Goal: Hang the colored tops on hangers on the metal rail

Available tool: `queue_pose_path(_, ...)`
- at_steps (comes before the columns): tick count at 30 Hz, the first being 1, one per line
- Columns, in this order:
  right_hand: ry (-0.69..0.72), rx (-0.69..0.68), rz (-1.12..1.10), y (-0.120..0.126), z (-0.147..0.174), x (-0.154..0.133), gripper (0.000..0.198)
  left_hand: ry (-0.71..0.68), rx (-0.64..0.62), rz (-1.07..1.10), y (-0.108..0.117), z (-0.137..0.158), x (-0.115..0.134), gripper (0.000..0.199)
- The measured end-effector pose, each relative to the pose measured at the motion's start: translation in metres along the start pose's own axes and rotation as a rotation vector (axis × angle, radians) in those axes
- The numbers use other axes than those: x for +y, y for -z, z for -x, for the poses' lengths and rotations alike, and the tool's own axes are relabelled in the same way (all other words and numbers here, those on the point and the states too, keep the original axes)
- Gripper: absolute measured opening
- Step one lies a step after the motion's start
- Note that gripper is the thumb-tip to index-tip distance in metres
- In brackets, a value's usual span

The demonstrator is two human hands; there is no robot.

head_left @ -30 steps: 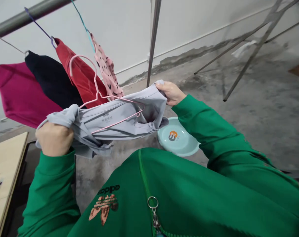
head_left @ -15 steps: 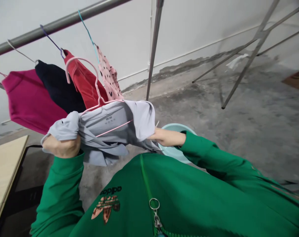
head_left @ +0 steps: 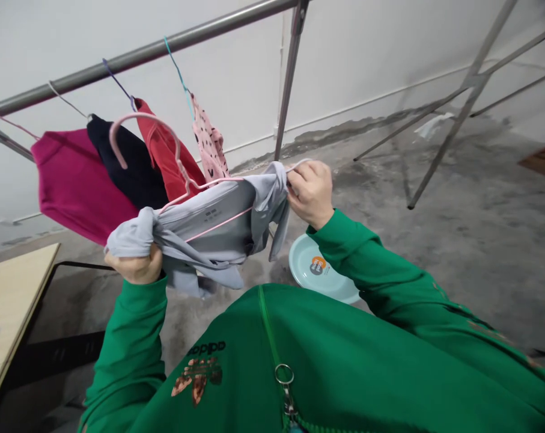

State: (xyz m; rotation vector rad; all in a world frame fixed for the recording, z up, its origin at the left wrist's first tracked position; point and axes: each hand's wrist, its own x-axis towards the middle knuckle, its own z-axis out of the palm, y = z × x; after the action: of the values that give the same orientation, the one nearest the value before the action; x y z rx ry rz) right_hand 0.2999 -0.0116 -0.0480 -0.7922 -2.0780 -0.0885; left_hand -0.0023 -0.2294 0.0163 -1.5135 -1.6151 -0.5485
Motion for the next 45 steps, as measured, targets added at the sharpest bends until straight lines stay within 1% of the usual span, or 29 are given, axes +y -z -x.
queue_pose_path(2, 0.043, -0.028, -0.038, 0.004, -0.010, -0.006, 0.039, -0.020, -0.003, 0.049, -0.001, 0.001, 0.006, 0.052)
queue_pose_path(5, 0.096, -0.111, -0.223, 0.009, -0.021, -0.012, 0.051, -0.002, -0.013, 0.104, -0.003, 0.002, 0.012, 0.052)
queue_pose_path(8, 0.132, -0.215, -0.440, 0.014, -0.024, -0.005, 0.063, 0.063, -0.014, 0.127, -0.003, 0.004, 0.012, 0.052)
queue_pose_path(10, 0.150, -0.261, -0.490, 0.018, -0.021, 0.006, 0.063, 0.073, -0.004, 0.127, -0.001, 0.007, 0.008, 0.055)
queue_pose_path(12, 0.154, -0.291, -0.415, 0.021, -0.017, 0.017, 0.047, 0.070, -0.001, 0.123, 0.001, 0.010, 0.004, 0.059)
queue_pose_path(14, 0.157, -0.293, -0.277, 0.023, -0.012, 0.023, 0.028, 0.082, -0.019, 0.132, 0.003, 0.011, 0.002, 0.061)
queue_pose_path(15, 0.167, -0.283, -0.216, 0.023, -0.011, 0.024, 0.022, 0.090, -0.033, 0.144, 0.004, 0.011, 0.002, 0.062)
queue_pose_path(17, 0.200, -0.252, -0.147, 0.024, -0.009, 0.021, 0.017, 0.107, -0.055, 0.180, 0.004, 0.009, 0.005, 0.061)
queue_pose_path(19, 0.220, -0.245, -0.160, 0.025, -0.010, 0.013, 0.016, 0.121, -0.073, 0.225, 0.003, 0.005, 0.010, 0.058)
queue_pose_path(20, 0.207, -0.247, -0.178, 0.025, -0.012, 0.007, 0.017, 0.120, -0.079, 0.244, 0.002, 0.002, 0.014, 0.056)
queue_pose_path(23, 0.106, -0.231, -0.174, 0.027, -0.016, -0.012, 0.020, 0.131, -0.096, 0.287, -0.007, -0.007, 0.025, 0.047)
queue_pose_path(26, 0.021, -0.185, -0.114, 0.026, -0.020, -0.024, 0.020, 0.208, -0.100, 0.347, -0.016, -0.014, 0.031, 0.038)
queue_pose_path(29, -0.016, -0.130, -0.056, 0.023, -0.022, -0.023, 0.023, 0.325, -0.111, 0.475, -0.019, -0.019, 0.024, 0.037)
queue_pose_path(32, -0.073, -0.094, 0.024, 0.019, -0.023, -0.013, 0.024, 0.504, -0.150, 0.704, -0.013, -0.018, 0.016, 0.045)
queue_pose_path(34, -0.124, -0.075, 0.048, 0.018, -0.024, -0.006, 0.025, 0.566, -0.205, 0.855, -0.007, -0.011, 0.017, 0.048)
queue_pose_path(35, -0.148, -0.069, 0.048, 0.018, -0.025, -0.003, 0.025, 0.555, -0.248, 0.917, -0.004, -0.005, 0.021, 0.049)
queue_pose_path(36, -0.164, -0.069, 0.034, 0.020, -0.026, 0.000, 0.026, 0.516, -0.317, 0.974, -0.001, 0.002, 0.026, 0.049)
queue_pose_path(37, -0.171, -0.070, 0.007, 0.022, -0.027, 0.003, 0.026, 0.444, -0.419, 1.028, 0.000, 0.009, 0.032, 0.049)
queue_pose_path(39, -0.156, -0.066, -0.082, 0.027, -0.028, 0.007, 0.027, 0.217, -0.679, 1.111, 0.000, 0.025, 0.043, 0.051)
queue_pose_path(40, -0.137, -0.061, -0.136, 0.030, -0.028, 0.009, 0.026, 0.105, -0.779, 1.110, -0.003, 0.032, 0.047, 0.053)
queue_pose_path(41, -0.115, -0.055, -0.190, 0.033, -0.029, 0.011, 0.025, 0.027, -0.833, 1.068, -0.007, 0.038, 0.049, 0.053)
queue_pose_path(42, -0.096, -0.046, -0.235, 0.036, -0.029, 0.013, 0.024, -0.001, -0.828, 0.986, -0.013, 0.042, 0.048, 0.052)
queue_pose_path(43, -0.077, -0.035, -0.267, 0.038, -0.029, 0.015, 0.023, 0.025, -0.771, 0.876, -0.019, 0.045, 0.045, 0.050)
queue_pose_path(45, -0.038, -0.023, -0.313, 0.040, -0.030, 0.018, 0.022, 0.169, -0.581, 0.628, -0.031, 0.043, 0.034, 0.044)
